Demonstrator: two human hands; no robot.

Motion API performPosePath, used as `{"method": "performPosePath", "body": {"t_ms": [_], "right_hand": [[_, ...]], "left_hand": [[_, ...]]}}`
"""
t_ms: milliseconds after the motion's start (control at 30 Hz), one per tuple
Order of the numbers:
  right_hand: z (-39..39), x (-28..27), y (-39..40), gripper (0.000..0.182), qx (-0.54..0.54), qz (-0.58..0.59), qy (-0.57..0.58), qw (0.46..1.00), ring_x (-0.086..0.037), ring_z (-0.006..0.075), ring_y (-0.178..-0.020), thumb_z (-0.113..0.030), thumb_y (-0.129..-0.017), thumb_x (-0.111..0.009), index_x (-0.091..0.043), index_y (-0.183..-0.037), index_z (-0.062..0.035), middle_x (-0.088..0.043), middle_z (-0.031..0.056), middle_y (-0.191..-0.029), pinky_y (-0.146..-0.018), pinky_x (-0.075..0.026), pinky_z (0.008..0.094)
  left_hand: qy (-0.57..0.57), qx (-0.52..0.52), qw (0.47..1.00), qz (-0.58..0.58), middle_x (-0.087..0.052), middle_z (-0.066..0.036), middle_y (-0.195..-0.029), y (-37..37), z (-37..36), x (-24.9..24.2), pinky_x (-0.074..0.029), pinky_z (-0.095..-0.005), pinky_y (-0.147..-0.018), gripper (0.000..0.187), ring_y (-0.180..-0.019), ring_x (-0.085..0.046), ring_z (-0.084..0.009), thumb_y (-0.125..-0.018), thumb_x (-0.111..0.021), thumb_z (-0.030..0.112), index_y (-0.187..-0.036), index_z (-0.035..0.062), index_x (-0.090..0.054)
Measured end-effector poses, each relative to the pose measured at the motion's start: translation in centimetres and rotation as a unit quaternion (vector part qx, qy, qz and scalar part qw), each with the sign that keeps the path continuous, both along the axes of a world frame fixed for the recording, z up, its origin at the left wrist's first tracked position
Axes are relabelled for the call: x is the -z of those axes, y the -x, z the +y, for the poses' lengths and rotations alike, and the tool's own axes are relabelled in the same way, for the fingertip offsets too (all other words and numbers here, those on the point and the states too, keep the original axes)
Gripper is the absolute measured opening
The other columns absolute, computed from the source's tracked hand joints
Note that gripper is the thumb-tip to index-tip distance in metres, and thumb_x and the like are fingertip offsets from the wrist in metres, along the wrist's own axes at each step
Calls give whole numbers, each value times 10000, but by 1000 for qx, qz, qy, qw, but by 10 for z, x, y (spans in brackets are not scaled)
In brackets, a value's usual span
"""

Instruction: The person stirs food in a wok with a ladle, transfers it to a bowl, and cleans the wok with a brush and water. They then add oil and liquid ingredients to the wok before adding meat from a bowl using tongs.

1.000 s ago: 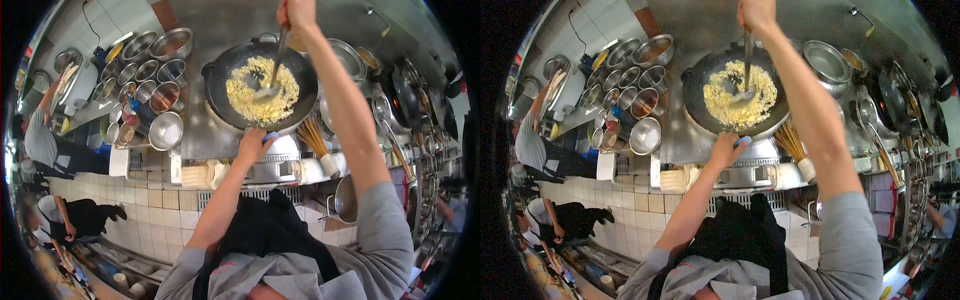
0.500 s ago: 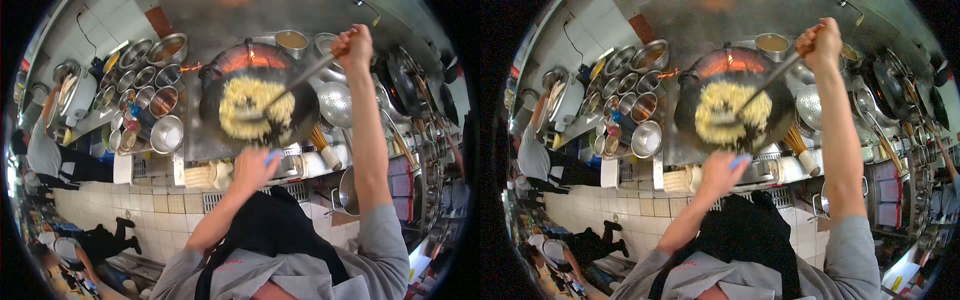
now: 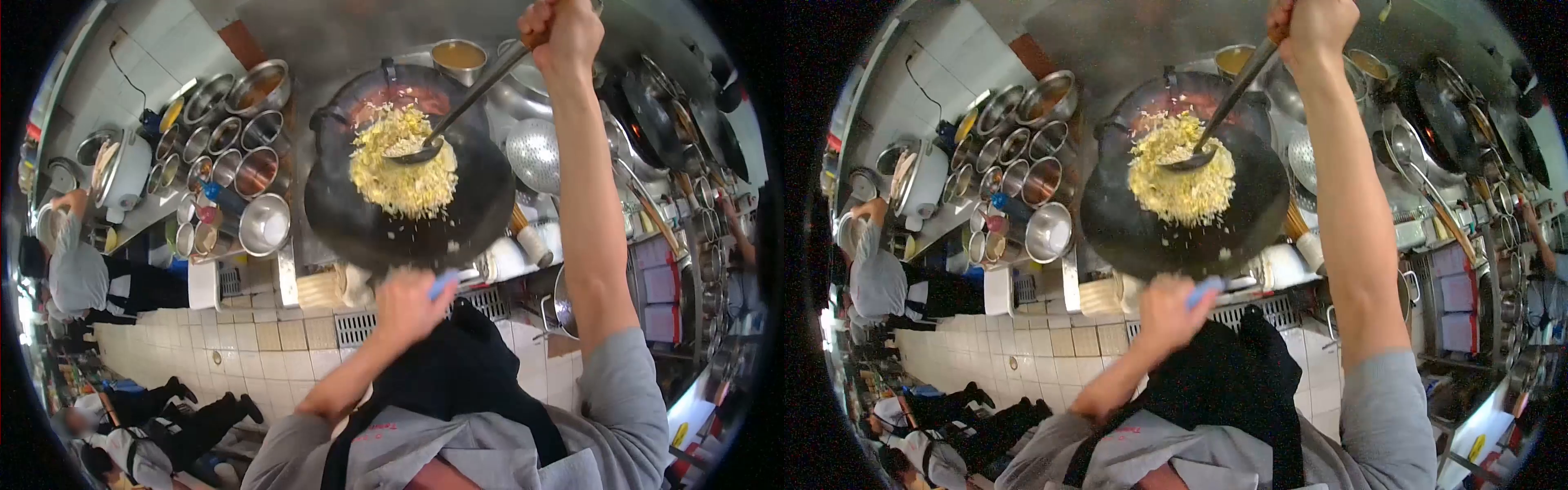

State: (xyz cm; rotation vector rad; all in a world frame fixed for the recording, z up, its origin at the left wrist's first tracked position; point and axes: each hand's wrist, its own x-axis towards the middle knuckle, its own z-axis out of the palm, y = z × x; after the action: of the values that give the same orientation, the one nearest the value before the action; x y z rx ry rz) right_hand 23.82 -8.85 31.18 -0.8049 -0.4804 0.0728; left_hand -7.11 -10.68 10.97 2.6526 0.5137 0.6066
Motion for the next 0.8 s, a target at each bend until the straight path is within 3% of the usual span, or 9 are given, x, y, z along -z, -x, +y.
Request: {"method": "performPosePath", "body": {"t_ms": [200,233,333,433,467,533,667,733,800], "right_hand": [[-4,44,0,314,105,10,18,994,-283,123,-395,-275,-889,-605,-400,-712,-116,-273,-24,-515,-360,-261,266],[-23,50,-14,304,128,66,-13,989,-377,134,-458,-285,-900,-611,-455,-737,-81,-364,9,-560,-427,-339,289],[-95,94,-48,332,185,271,-123,937,-574,190,-682,-320,-918,-630,-540,-911,-1,-563,118,-790,-584,-460,344],[-156,191,-21,384,130,250,-20,959,-619,241,-865,-312,-907,-649,-539,-1045,28,-592,159,-951,-708,-509,380],[-176,214,-4,361,80,237,46,967,-625,245,-894,-279,-902,-656,-546,-1058,27,-601,167,-964,-737,-525,392],[-208,225,29,354,-2,200,248,948,-649,244,-908,-222,-883,-665,-549,-1102,31,-638,169,-961,-780,-548,392],[-198,213,78,386,-241,16,673,699,-678,235,-738,-146,-844,-645,-528,-1157,48,-682,144,-823,-646,-544,342],[-180,280,98,437,-78,-385,711,583,-668,207,-652,-128,-849,-630,-491,-1221,55,-672,158,-807,-557,-513,335],[-164,313,107,531,-106,-328,554,758,-560,127,-492,-103,-860,-632,-457,-1354,-17,-632,91,-771,-387,-417,301]], "left_hand": [[65,-60,995,39,-640,-170,-726,-53,36,74,-486,-471,-622,422,-726,-612,-356,-852,-628,403,-655,30,-619],[61,-29,998,-8,-584,-183,-611,-36,27,87,-478,-480,-626,564,-627,-592,-362,-885,-554,527,-607,36,-568],[23,-33,998,-49,-604,-144,-627,-9,15,82,-491,-448,-572,398,-628,-587,-332,-808,-672,380,-600,50,-593],[5,-50,996,-69,-591,-147,-628,-46,58,71,-485,-452,-565,388,-635,-583,-340,-805,-679,355,-595,51,-560],[23,-56,996,-61,-614,-154,-681,-57,73,75,-506,-464,-678,391,-702,-603,-349,-826,-657,367,-627,39,-583],[58,-54,997,-4,-638,-166,-757,-72,98,85,-495,-469,-807,402,-803,-616,-369,-847,-634,386,-676,24,-608],[59,-35,998,-4,-641,-185,-792,-79,106,108,-471,-468,-817,418,-838,-602,-387,-858,-623,404,-704,16,-616],[38,-30,998,-45,-624,-190,-741,-84,105,115,-459,-468,-698,442,-759,-576,-386,-859,-626,403,-664,8,-593],[33,-21,997,-61,-620,-197,-747,-87,104,116,-458,-466,-743,434,-765,-580,-389,-865,-620,396,-679,4,-598]]}}
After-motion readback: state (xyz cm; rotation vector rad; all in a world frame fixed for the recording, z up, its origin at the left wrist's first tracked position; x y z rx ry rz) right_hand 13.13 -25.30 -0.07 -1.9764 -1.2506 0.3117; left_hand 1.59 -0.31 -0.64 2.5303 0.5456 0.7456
